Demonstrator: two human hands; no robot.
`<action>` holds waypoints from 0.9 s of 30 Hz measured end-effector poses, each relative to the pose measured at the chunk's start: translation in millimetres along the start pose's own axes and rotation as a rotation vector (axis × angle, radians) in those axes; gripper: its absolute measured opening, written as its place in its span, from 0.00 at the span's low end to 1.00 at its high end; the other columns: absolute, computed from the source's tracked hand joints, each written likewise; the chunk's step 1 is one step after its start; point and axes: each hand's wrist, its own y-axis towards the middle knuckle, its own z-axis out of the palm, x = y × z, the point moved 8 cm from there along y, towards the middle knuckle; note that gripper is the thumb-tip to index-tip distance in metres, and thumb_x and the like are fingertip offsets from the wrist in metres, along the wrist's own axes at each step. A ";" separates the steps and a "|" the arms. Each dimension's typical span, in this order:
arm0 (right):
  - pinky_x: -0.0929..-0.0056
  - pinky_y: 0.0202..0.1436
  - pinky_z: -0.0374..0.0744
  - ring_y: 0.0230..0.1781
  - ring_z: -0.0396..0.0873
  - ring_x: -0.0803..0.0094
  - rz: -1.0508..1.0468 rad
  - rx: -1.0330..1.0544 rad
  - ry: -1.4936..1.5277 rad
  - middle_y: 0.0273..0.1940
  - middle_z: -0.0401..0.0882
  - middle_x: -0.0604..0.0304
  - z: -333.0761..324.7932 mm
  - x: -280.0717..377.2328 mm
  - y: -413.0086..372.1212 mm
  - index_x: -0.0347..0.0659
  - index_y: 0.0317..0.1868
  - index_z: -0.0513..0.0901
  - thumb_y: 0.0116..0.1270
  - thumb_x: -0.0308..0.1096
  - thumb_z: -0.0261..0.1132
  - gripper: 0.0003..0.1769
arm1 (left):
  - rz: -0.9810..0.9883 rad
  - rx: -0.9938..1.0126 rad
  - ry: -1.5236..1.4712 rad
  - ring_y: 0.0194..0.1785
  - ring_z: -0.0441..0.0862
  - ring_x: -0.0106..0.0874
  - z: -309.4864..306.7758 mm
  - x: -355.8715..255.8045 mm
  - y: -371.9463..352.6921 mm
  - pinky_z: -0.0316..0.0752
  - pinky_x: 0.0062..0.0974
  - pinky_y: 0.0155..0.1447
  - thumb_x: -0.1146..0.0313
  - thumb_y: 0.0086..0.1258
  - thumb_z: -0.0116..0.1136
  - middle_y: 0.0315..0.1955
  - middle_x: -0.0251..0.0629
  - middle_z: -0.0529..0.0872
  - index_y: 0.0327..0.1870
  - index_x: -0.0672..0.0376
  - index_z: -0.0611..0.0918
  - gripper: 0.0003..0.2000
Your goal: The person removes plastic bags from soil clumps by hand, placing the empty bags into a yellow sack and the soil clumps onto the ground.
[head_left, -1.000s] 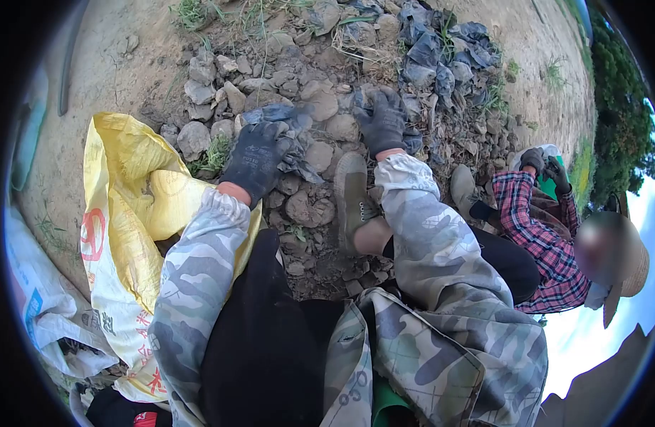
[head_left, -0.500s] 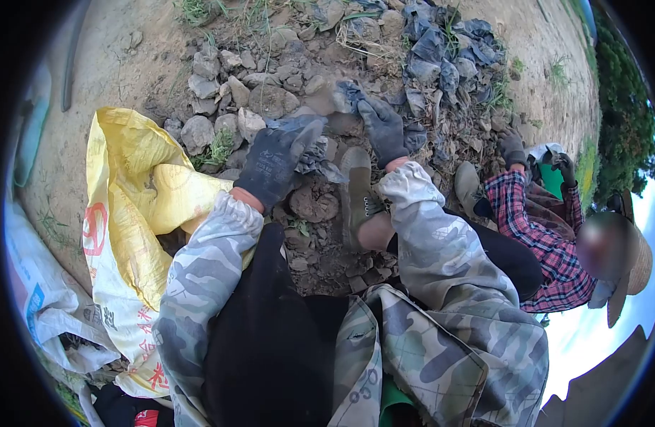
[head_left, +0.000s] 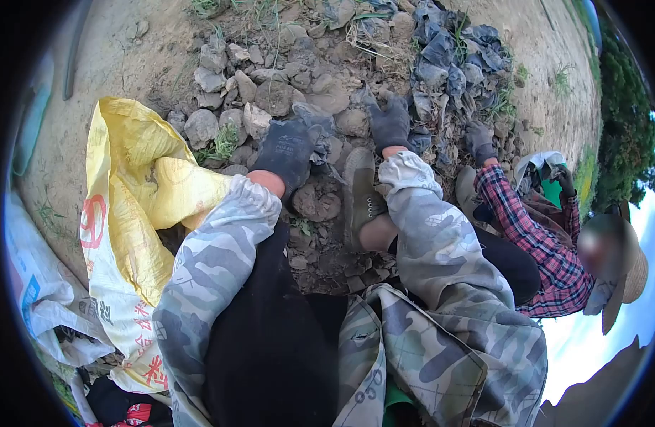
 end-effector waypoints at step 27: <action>0.76 0.21 0.73 0.22 0.73 0.75 0.793 0.260 1.040 0.27 0.75 0.64 30.8 -54.7 -7.6 0.41 0.43 0.79 0.66 0.36 0.61 0.10 | -0.165 -0.086 -0.365 0.60 0.69 0.43 -65.8 26.9 -78.0 0.62 0.43 0.60 0.68 0.60 0.51 0.55 0.48 0.73 0.52 0.49 0.77 0.18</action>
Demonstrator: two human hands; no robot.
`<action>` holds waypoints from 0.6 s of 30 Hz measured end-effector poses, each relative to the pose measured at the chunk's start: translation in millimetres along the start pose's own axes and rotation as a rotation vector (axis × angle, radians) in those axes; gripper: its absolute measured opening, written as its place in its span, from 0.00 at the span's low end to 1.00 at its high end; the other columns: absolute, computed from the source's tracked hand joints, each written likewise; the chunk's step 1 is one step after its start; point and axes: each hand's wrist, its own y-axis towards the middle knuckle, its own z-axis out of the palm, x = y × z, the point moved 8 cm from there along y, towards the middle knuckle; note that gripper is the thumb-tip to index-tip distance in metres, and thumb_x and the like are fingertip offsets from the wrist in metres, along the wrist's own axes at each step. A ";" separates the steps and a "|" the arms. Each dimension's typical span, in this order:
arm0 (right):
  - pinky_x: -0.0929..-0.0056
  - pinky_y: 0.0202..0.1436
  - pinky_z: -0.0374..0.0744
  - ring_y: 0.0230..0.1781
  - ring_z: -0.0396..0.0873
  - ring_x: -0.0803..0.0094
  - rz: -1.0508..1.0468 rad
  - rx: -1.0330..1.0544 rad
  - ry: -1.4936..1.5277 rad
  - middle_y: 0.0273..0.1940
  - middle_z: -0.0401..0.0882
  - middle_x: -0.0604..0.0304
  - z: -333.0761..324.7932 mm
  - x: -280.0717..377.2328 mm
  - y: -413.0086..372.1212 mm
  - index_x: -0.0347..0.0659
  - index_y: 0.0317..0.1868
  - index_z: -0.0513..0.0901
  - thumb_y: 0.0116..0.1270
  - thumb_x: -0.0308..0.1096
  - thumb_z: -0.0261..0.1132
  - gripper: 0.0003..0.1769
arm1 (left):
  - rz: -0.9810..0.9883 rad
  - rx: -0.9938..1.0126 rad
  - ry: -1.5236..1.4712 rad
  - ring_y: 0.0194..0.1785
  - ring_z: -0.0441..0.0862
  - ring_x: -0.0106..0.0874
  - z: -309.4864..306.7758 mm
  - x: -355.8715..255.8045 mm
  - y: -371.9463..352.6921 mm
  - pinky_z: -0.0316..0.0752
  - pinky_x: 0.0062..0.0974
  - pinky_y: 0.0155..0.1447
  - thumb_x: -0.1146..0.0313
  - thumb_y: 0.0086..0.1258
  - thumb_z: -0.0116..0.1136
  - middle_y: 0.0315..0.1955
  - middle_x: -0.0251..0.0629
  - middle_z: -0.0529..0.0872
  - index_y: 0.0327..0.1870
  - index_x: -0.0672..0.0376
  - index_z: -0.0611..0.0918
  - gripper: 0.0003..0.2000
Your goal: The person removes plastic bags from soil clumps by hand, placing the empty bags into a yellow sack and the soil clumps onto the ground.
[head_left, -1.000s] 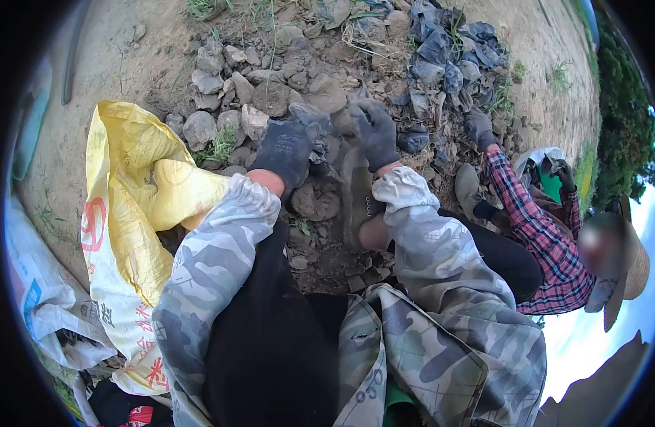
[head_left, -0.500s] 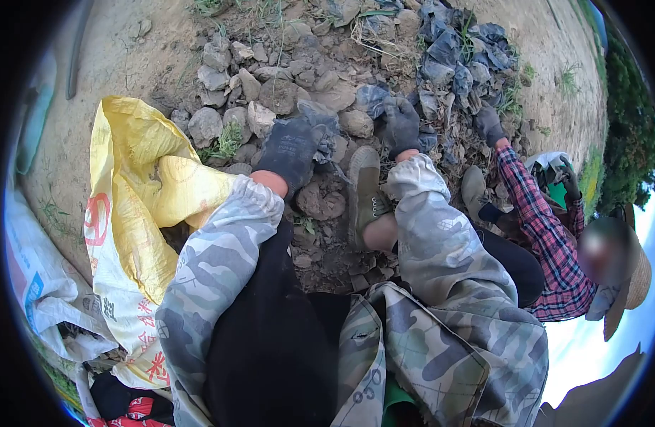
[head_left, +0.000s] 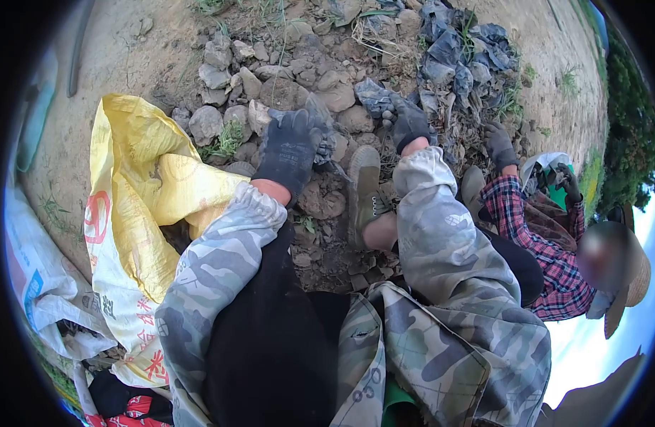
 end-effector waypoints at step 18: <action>0.82 0.19 0.70 0.18 0.72 0.80 -0.007 0.315 -0.182 0.25 0.76 0.65 90.0 -7.3 -76.9 0.38 0.46 0.76 0.65 0.32 0.61 0.11 | 0.188 -0.379 -0.219 0.70 0.56 0.37 -16.1 2.8 -0.9 0.55 0.41 0.69 0.64 0.60 0.53 0.66 0.36 0.62 0.55 0.51 0.77 0.20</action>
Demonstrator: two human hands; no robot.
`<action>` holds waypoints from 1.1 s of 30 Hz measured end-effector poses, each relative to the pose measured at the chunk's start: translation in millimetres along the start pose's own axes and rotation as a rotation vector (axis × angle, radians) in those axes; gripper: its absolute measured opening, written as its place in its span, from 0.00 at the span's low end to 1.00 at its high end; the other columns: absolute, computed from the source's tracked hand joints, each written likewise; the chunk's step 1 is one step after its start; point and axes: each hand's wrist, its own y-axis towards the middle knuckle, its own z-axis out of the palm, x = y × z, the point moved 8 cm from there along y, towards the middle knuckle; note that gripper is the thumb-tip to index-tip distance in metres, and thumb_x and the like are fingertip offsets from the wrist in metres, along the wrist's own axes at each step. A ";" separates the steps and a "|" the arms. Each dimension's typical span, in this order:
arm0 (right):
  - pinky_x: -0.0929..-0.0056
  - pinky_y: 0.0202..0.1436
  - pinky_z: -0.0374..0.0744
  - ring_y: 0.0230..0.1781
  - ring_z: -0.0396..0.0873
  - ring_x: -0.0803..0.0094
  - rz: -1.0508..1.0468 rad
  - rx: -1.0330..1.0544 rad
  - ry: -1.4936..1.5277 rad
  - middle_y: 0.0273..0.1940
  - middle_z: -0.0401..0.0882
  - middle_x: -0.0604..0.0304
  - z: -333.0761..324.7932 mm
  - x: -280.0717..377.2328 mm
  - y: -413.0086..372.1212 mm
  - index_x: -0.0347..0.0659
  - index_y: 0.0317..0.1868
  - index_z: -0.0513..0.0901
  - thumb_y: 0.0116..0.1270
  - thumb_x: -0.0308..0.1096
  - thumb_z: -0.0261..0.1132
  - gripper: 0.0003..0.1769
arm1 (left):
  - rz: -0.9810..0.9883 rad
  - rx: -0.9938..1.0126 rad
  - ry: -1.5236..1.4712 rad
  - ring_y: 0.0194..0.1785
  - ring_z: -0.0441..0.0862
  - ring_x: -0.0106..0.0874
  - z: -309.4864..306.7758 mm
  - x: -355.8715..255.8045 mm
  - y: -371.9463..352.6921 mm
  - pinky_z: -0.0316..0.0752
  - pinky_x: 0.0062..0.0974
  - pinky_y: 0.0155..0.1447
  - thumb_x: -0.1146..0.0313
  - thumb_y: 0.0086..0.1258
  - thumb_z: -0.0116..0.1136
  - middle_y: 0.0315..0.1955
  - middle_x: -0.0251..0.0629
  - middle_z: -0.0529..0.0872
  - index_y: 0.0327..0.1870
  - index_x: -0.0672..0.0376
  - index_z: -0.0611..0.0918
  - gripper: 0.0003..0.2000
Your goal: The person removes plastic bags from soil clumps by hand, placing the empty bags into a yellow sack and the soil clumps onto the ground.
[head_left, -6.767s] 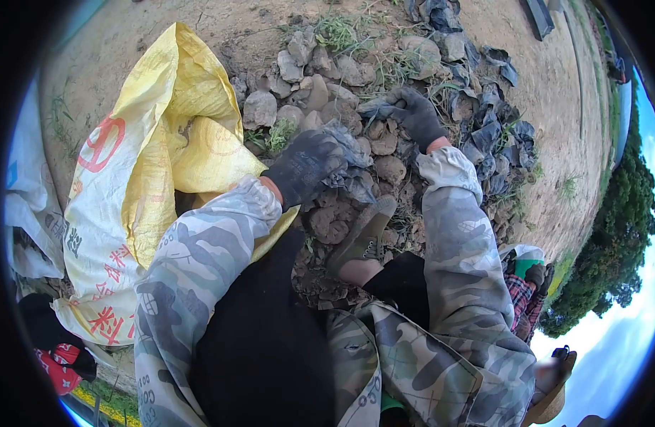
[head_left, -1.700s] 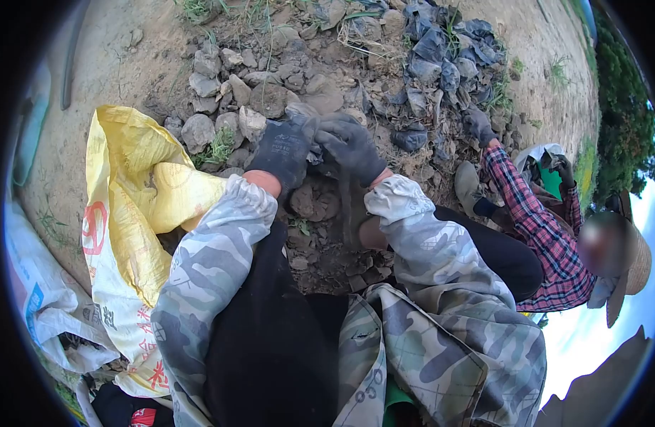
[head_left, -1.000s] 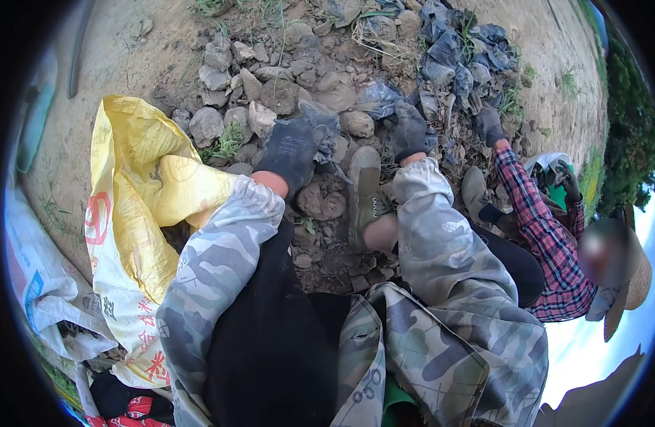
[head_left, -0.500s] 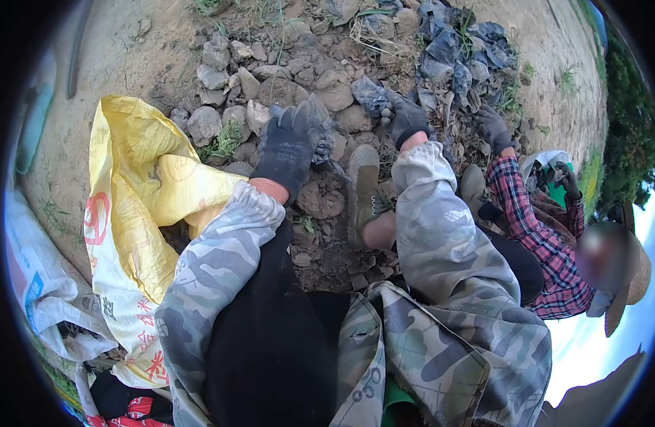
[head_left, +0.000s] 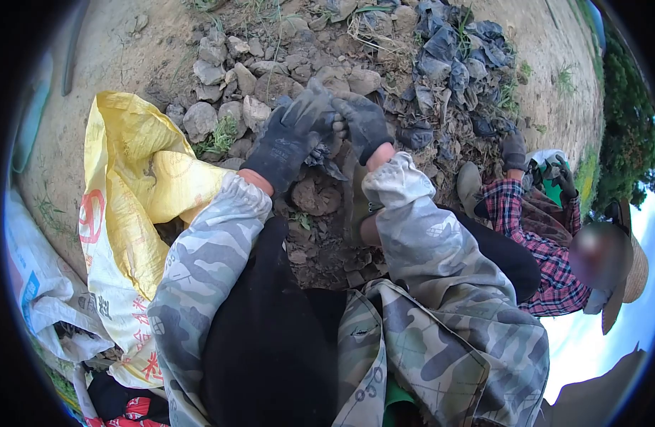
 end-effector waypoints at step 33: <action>0.68 0.46 0.78 0.43 0.78 0.64 -0.686 -0.306 -0.390 0.38 0.78 0.56 -137.5 21.4 9.6 0.37 0.43 0.76 0.63 0.26 0.60 0.08 | 0.053 0.387 0.070 0.69 0.57 0.40 8.2 4.2 -4.3 0.48 0.43 0.71 0.61 0.49 0.62 0.63 0.38 0.67 0.51 0.49 0.79 0.23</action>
